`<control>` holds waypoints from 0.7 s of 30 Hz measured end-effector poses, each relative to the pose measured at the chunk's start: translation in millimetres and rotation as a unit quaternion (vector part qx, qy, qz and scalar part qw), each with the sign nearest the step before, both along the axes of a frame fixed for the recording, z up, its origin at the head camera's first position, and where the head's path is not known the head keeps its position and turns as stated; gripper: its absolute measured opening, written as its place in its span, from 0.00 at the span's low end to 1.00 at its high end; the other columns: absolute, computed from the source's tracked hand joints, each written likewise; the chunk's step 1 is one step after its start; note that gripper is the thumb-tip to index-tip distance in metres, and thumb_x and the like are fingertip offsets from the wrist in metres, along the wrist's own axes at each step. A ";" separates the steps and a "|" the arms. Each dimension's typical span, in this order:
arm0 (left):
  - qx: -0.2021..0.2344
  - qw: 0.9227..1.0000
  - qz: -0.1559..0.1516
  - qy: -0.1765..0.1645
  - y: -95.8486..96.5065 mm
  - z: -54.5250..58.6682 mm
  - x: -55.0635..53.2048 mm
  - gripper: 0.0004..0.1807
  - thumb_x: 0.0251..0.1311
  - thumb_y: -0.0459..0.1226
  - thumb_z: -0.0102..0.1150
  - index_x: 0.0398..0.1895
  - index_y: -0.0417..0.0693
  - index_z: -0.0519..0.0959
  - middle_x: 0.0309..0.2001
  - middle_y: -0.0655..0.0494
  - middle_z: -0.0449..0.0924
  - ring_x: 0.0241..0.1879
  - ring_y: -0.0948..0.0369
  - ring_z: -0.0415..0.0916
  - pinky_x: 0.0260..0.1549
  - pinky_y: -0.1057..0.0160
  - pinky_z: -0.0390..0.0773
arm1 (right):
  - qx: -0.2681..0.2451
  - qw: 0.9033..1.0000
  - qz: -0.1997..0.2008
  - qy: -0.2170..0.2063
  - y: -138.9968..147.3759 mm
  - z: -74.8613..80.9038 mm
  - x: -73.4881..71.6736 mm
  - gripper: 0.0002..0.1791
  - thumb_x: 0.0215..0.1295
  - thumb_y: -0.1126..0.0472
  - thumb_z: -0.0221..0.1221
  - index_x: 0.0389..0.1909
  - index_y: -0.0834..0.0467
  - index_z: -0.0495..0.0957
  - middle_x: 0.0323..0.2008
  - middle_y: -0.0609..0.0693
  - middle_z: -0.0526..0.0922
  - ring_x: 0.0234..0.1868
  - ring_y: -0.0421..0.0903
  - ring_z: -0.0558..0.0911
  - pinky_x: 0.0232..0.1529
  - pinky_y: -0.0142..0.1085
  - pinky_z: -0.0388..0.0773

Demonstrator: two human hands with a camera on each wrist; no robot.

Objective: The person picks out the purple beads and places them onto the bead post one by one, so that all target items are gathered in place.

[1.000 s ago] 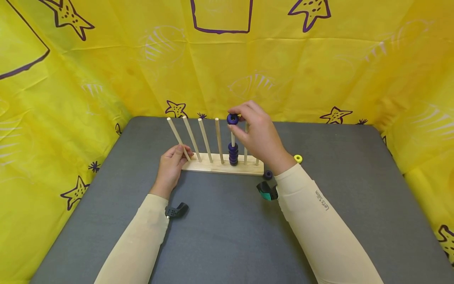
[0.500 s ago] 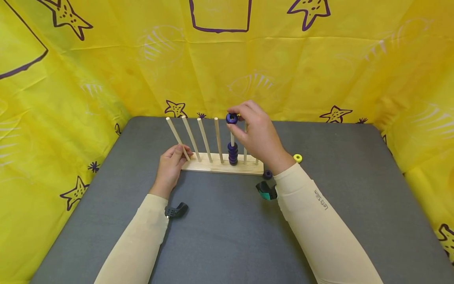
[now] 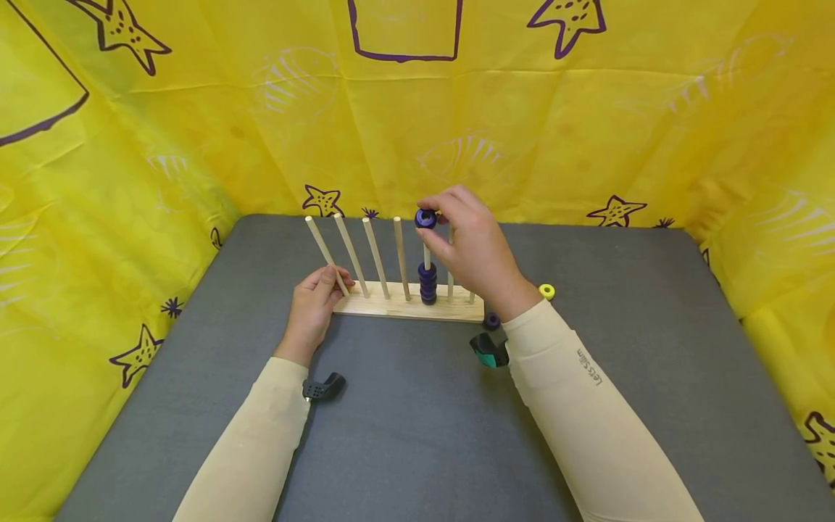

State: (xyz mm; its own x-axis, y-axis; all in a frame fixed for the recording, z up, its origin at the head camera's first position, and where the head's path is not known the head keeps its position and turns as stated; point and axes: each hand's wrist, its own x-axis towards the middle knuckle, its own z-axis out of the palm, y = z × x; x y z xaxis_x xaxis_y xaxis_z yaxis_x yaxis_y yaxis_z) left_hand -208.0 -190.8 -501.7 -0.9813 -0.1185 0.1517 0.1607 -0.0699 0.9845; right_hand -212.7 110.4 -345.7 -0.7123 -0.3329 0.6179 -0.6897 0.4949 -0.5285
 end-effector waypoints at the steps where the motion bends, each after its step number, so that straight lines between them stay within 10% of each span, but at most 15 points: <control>1: 0.001 1.000 0.000 0.000 0.2 0.0 0.0 0.24 0.85 0.45 0.55 0.51 0.26 0.82 0.43 0.43 0.84 0.51 0.50 0.83 0.62 0.52 0.79 | 0.000 1.000 0.000 -0.001 0.0 0.0 0.1 0.18 0.69 0.70 0.74 0.58 0.65 0.86 0.50 0.55 0.83 0.48 0.50 0.82 0.40 0.46 0.76; 21: -0.004 1.000 -0.002 -0.001 -1.3 -2.0 -0.5 0.26 0.85 0.47 0.55 0.52 0.25 0.81 0.45 0.39 0.83 0.51 0.52 0.83 0.63 0.50 0.79 | 0.012 1.000 -0.003 -0.011 -0.9 1.1 0.7 0.19 0.70 0.69 0.74 0.59 0.65 0.86 0.50 0.54 0.83 0.48 0.52 0.81 0.40 0.47 0.76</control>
State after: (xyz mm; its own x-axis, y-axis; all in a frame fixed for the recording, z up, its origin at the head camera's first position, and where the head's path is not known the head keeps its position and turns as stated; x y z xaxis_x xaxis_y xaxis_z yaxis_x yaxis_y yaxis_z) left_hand -208.5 -192.1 -503.7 -0.9821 -0.1127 0.1511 0.1589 -0.0634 0.9853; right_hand -212.0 109.5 -344.6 -0.7280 -0.3434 0.5934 -0.6749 0.5113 -0.5321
